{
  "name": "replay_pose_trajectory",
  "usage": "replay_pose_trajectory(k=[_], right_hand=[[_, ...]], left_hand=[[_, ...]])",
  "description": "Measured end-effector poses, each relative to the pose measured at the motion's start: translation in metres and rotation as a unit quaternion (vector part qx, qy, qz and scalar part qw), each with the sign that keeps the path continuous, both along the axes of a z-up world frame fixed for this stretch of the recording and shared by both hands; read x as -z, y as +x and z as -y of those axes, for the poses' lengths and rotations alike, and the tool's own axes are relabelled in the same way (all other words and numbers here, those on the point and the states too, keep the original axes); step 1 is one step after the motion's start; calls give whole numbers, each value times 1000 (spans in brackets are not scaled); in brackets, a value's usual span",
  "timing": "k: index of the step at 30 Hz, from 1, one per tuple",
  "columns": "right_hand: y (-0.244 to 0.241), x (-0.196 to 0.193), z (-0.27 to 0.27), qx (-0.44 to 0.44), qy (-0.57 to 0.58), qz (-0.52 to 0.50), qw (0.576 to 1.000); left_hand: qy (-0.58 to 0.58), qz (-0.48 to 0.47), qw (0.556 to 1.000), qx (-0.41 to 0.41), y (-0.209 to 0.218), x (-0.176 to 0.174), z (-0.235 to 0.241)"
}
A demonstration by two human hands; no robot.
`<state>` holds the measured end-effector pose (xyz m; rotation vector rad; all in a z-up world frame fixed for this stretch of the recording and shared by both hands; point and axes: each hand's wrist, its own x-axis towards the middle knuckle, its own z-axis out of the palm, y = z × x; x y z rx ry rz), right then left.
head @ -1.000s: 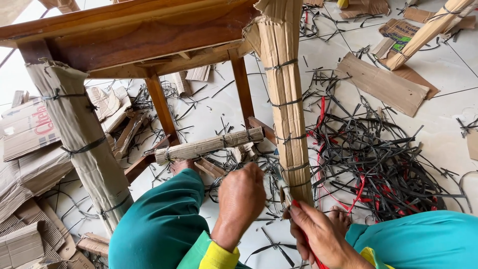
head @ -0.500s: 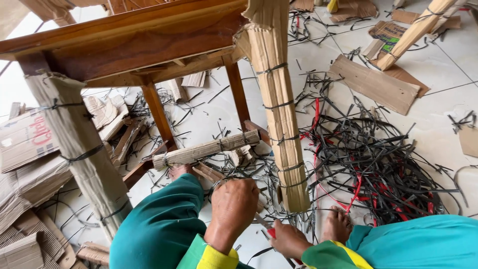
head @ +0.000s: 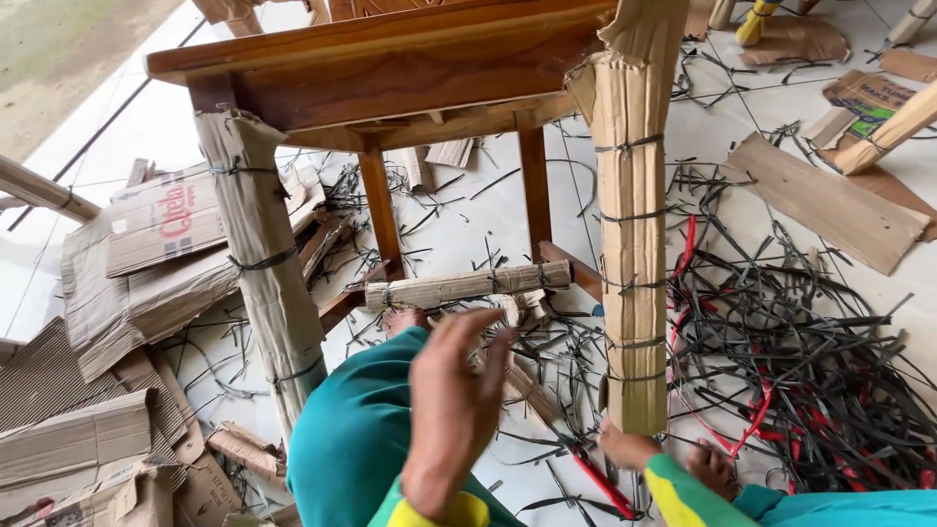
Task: The person wraps a wooden chair leg with rolled cardboard and secures it using black zip ties. They use a utility knife to cut the zip ties and adjust the cardboard to fit snugly around the leg. The person then lifts the chair to inspect the wrapped leg.
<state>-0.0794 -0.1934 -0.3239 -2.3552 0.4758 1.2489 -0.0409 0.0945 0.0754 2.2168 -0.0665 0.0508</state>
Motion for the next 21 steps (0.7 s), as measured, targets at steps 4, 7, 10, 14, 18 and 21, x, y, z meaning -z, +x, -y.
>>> replay_pose_trajectory(k=[4,7,10,14,18,21], right_hand=[[32,-26,61,238,88,75,964],[74,-63,85,230,139,211,940],[105,-215,41,274,139,302,902],[104,-273,47,322,390,374,778],[94,-360,6,250,449,332,791],[86,-405,-19,187,357,323,856]], left_hand=[[-61,231,959,-154,-6,-21,-59],[20,170,945,-278,1,-28,-113],[13,-13,951,-308,15,-25,-142],[54,-59,930,-359,27,43,-168],[46,-33,924,-379,28,53,-167],[61,-54,908,-412,31,62,-170]])
